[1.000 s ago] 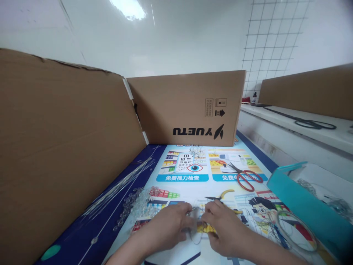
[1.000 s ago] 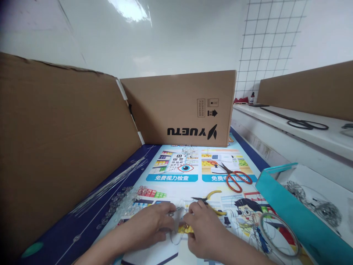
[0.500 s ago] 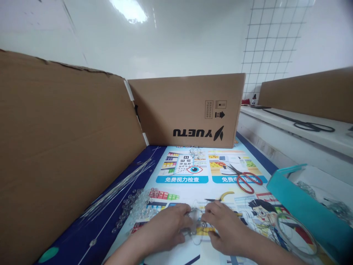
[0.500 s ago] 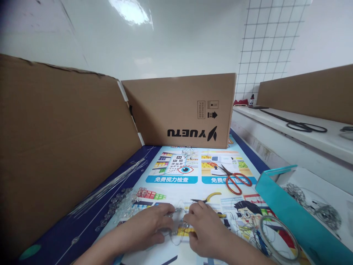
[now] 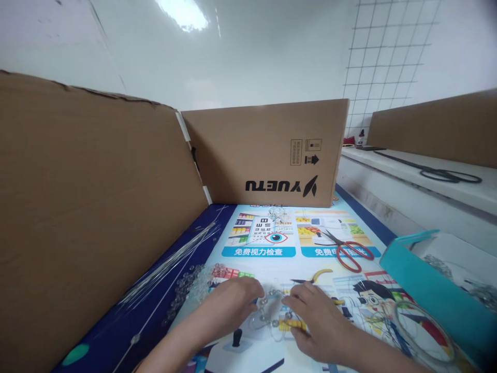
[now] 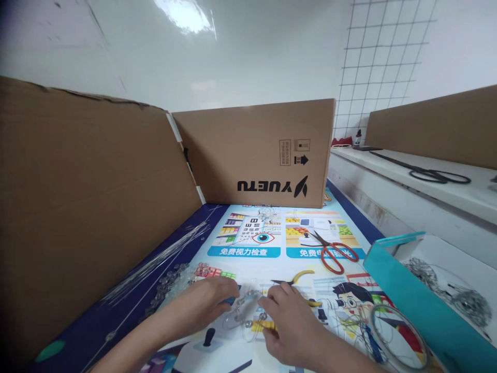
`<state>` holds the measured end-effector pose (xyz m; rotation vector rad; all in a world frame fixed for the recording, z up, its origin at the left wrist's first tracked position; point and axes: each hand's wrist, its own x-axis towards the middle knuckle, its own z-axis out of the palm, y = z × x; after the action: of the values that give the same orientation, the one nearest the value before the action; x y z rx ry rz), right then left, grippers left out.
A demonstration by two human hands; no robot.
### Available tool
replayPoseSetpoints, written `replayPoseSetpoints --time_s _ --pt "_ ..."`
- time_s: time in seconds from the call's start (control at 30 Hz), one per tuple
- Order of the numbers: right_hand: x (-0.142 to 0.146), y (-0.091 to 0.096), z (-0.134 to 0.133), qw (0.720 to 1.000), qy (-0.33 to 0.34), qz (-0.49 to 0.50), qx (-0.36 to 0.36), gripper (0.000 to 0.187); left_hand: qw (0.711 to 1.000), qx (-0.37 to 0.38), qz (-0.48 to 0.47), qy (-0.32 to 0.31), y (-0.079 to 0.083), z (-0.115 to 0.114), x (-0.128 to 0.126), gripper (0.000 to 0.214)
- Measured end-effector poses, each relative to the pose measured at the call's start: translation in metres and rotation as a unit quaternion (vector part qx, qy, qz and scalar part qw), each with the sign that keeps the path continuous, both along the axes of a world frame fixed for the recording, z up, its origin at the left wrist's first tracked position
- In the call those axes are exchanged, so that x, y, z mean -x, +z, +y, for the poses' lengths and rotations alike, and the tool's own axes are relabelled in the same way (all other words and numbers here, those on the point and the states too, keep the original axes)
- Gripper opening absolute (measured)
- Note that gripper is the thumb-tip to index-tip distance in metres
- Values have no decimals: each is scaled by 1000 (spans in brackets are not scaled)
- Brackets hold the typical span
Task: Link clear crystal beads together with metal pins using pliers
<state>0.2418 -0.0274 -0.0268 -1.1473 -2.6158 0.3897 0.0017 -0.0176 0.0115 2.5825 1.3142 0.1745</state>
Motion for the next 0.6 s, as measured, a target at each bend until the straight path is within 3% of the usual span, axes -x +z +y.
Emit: replayPoseSetpoints --time_s 0.17,0.33,0.6 --pt "-1 0 0 1000 6 -3 -1 44 1000 -5 9 3 -9 0 -5 18" --pt "-2 -1 2 1000 10 3 -3 40 1000 11 -5 2 -6 -2 -7 20" --pt "-1 -4 3 1000 15 1 -7 45 1000 1 -27 -8 -19 -3 -15 49"
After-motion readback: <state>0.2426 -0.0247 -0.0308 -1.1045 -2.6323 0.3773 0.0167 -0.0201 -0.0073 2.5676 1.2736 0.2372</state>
